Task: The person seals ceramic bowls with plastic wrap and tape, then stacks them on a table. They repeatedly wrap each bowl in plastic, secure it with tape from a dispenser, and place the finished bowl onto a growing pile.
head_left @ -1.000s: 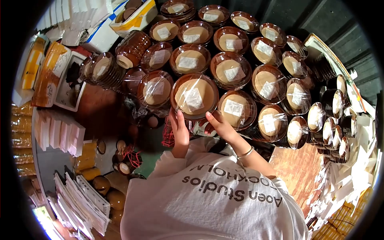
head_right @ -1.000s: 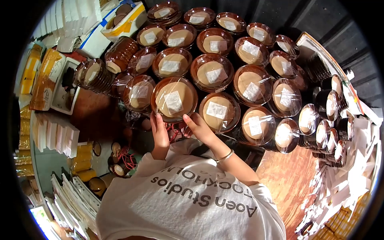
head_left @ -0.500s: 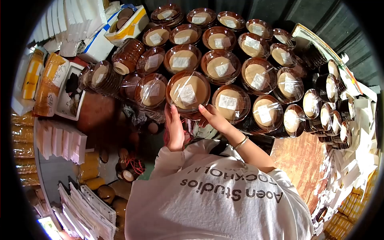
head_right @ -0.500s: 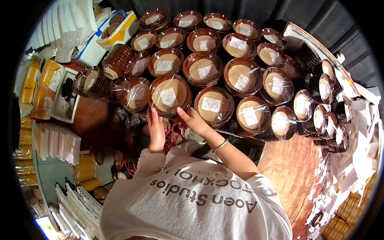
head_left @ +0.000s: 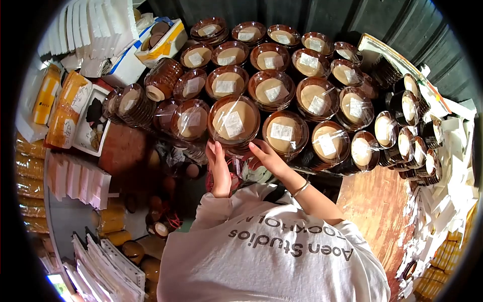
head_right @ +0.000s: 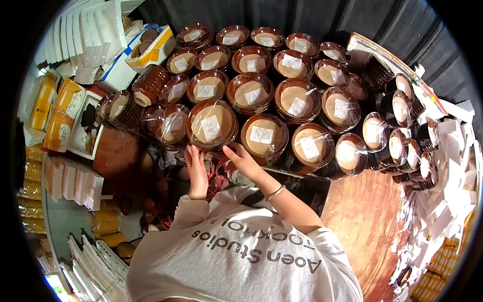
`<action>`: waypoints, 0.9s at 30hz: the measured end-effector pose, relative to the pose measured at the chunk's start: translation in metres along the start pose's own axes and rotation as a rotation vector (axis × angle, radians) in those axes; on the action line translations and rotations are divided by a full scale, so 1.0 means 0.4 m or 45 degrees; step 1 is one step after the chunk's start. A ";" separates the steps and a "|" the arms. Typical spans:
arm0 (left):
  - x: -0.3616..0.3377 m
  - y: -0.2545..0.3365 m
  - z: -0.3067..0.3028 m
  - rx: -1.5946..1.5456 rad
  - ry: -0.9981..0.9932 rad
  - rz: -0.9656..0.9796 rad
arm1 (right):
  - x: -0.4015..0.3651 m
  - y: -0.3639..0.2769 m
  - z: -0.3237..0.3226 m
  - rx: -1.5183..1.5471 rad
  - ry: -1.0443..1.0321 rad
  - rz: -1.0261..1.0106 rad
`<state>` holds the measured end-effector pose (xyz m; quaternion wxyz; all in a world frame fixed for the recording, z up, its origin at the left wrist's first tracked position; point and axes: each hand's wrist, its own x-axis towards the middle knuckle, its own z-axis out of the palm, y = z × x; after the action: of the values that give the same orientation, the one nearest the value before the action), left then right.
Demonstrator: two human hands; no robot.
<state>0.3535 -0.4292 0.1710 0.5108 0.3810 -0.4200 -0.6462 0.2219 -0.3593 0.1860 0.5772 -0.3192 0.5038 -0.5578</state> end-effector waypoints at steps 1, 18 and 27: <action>-0.001 -0.007 -0.007 -0.019 0.040 -0.023 | -0.009 0.003 -0.002 0.004 0.021 0.007; -0.072 -0.073 -0.022 0.746 -0.810 -0.447 | -0.179 0.091 -0.067 0.080 0.172 0.222; -0.093 -0.142 0.086 0.649 -1.371 -0.810 | -0.302 0.218 -0.111 0.464 0.624 0.224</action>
<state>0.3093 -0.3803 0.1327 -0.0908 0.2195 -0.6227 -0.7455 0.2239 -0.2189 0.1192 0.5322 -0.0220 0.5453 -0.6472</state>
